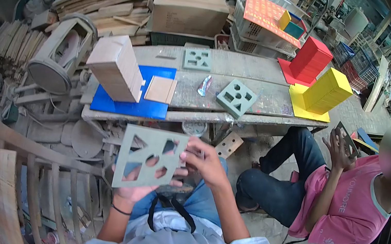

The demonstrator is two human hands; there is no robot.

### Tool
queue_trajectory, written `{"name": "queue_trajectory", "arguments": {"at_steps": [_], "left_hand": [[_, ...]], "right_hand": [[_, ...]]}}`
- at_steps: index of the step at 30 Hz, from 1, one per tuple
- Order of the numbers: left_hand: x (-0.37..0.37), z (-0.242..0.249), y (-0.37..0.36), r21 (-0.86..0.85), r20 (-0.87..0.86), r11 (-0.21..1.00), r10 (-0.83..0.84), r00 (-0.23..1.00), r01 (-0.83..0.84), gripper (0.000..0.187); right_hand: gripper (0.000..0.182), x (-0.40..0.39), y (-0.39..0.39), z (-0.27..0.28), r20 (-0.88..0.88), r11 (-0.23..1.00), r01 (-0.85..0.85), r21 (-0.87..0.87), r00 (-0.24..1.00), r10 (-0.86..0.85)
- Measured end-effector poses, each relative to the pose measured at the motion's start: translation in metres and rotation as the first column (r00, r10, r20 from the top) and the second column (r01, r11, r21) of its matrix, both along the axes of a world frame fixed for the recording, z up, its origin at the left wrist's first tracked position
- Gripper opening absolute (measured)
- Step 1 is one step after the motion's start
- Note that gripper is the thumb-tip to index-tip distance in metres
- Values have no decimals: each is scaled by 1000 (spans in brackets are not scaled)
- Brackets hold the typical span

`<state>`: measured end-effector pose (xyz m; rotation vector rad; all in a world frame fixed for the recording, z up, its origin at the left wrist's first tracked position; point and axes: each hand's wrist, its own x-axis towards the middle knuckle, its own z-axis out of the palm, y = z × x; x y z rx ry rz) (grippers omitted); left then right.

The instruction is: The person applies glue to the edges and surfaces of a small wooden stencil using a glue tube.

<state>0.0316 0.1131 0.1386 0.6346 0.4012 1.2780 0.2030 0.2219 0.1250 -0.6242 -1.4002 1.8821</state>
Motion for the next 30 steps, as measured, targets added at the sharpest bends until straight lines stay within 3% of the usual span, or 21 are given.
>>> {"name": "queue_trajectory", "arguments": {"at_steps": [1, 2, 3, 4, 5, 6, 7, 10, 12, 15, 16, 17, 19, 20, 22, 23, 25, 26, 27, 29, 30], "left_hand": [[-1, -5, 0, 119, 30, 993, -19, 999, 15, 115], [-1, -10, 1, -15, 60, 998, 68, 996, -68, 125], [-1, -6, 2, 49, 77, 990, 128, 989, -132, 125], [-5, -7, 4, 109, 86, 986, 118, 989, -127, 125], [-3, -1, 5, 151, 145, 975, 142, 979, -163, 123], [-6, 1, 9, 227, 110, 962, 127, 986, -149, 122], [-7, 8, 10, 225, 86, 960, 148, 985, -164, 125], [-12, 14, 11, 234, 10, 958, 167, 986, -165, 129], [-10, 21, 8, 182, -48, 941, 299, 953, -286, 131], [-6, 28, 5, 146, 16, 920, 364, 931, -362, 131], [-6, 29, 5, 189, 22, 914, 363, 932, -360, 127], [-7, 33, 5, 189, 18, 914, 363, 932, -359, 127], [-7, 42, 6, 115, 140, 901, 403, 904, -419, 120], [-9, 39, 6, 114, 205, 898, 398, 894, -425, 117], [-9, 36, 7, 69, 266, 894, 411, 872, -442, 114], [-9, 35, 6, 27, 323, 892, 418, 849, -450, 111], [-6, 39, 7, -54, 250, 861, 501, 828, -505, 107], [-4, 41, 8, -113, 174, 824, 567, 805, -556, 104], [-7, 38, 8, -116, 172, 826, 563, 808, -551, 104], [-11, 30, 6, -55, 662, 941, 286, 693, -335, 100], [-10, 32, 6, -57, 662, 942, 284, 693, -332, 100]], "right_hand": [[16, -3, 4, 3, 56, 996, 28, 89, 998, -33], [17, -8, 10, 3, 71, 991, 43, 123, 996, -52], [18, -10, 14, 13, 135, 1000, 7, 24, 991, -10], [21, -15, 17, 16, 130, 997, 38, 74, 990, -48], [22, -21, 18, 24, 37, 998, 14, -61, 999, -12], [23, -24, 21, 35, 14, 998, -30, -58, 999, 31], [22, -27, 28, 32, 95, 999, -27, -24, 995, 29], [19, -36, 34, 36, 107, 993, -24, 113, 994, 12], [21, -41, 35, 41, 88, 988, -55, 146, 995, 43], [23, -48, 30, 50, 64, 983, -38, 177, 998, 27], [27, -50, 31, 46, 104, 946, 13, 323, 993, -49], [27, -51, 29, 46, 100, 946, 14, 323, 994, -49], [26, -52, 22, 47, -14, 793, 275, 544, 947, -320], [26, -51, 21, 45, -11, 795, 270, 543, 949, -315], [38, -42, 21, 41, -84, 470, 275, 839, 918, -387], [38, -37, 17, 40, -79, 475, 270, 837, 920, -384], [47, -28, 2, 45, 188, 575, -30, 818, 958, -218], [61, -26, 2, 41, 243, 516, -103, 850, 947, -210], [61, -28, 2, 41, 244, 521, -101, 848, 946, -214], [68, -32, 5, 45, 234, 300, -168, 939, 952, -199], [70, -31, 8, 44, 268, 239, -218, 946, 941, -206]]}}
